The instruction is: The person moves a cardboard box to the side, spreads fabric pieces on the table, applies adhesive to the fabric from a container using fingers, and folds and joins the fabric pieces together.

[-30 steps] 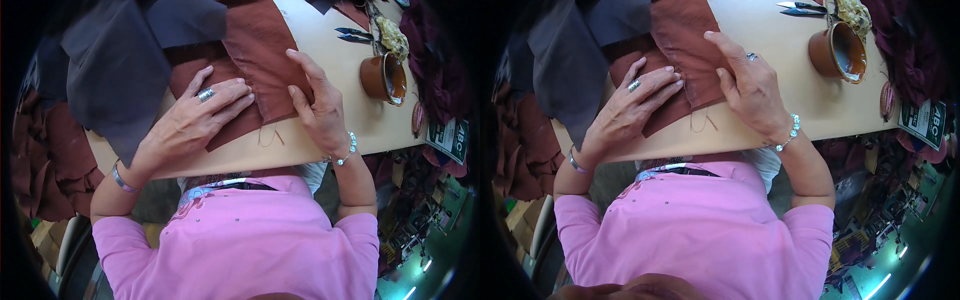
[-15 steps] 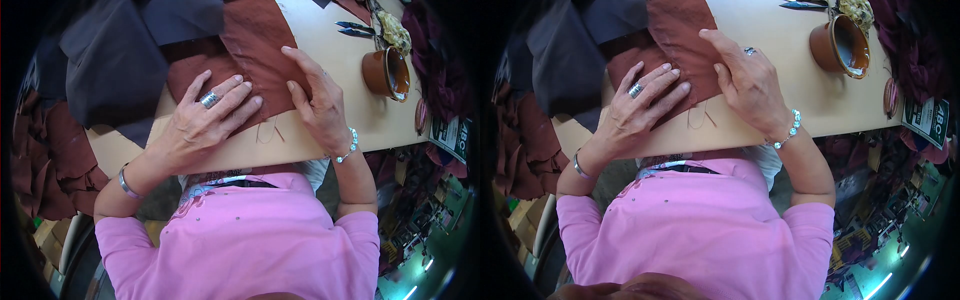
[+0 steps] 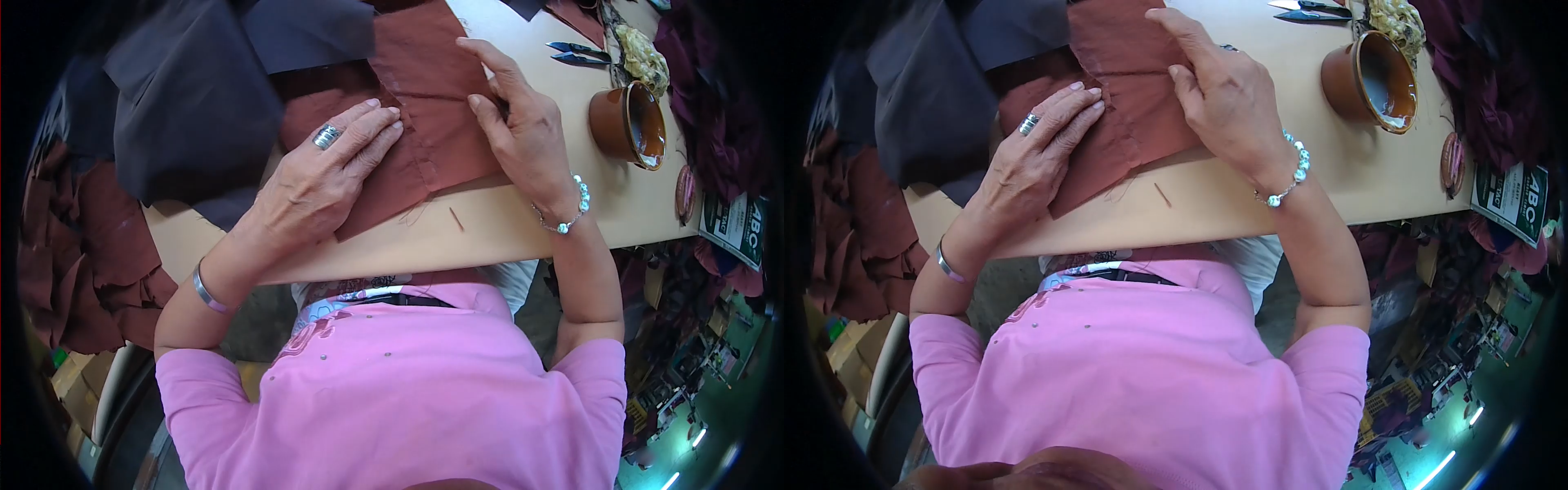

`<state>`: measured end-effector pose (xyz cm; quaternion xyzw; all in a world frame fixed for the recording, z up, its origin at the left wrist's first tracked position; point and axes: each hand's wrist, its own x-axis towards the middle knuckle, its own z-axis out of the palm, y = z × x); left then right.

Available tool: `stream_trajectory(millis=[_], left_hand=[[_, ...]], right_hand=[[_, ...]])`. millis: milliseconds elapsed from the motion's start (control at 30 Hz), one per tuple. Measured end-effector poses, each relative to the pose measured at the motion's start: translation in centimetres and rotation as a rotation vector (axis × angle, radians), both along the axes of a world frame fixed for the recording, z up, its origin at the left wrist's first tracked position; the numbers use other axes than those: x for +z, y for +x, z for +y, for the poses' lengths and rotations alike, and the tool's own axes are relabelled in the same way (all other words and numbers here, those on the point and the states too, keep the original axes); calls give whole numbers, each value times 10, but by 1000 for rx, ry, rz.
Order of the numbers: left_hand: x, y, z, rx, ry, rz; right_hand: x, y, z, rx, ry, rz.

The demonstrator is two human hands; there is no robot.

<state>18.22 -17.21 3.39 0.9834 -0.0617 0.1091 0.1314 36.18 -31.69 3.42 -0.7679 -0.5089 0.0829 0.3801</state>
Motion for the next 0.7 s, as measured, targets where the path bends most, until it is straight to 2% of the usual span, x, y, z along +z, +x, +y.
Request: stream_trajectory(millis=[133,267,400,567,667,700], left_hand=[[5,0,0,-81,3,15],[8,0,-2,-244,-10,32],[-6,7,11,28,-114,-66],[-4,7,9,-120,53,-108],[2,11,15,-190,-57,-51],[-2,14,20,-91,-126,-82]], right_hand=[[-1,-4,-1,-35,-2,71],[-5,0,-2,8,47,-96],[-7,0,-3,20,71,-169],[-7,1,-4,-1,20,-123],[5,6,1,-2,-81,-12],[11,10,6,12,-96,2]])
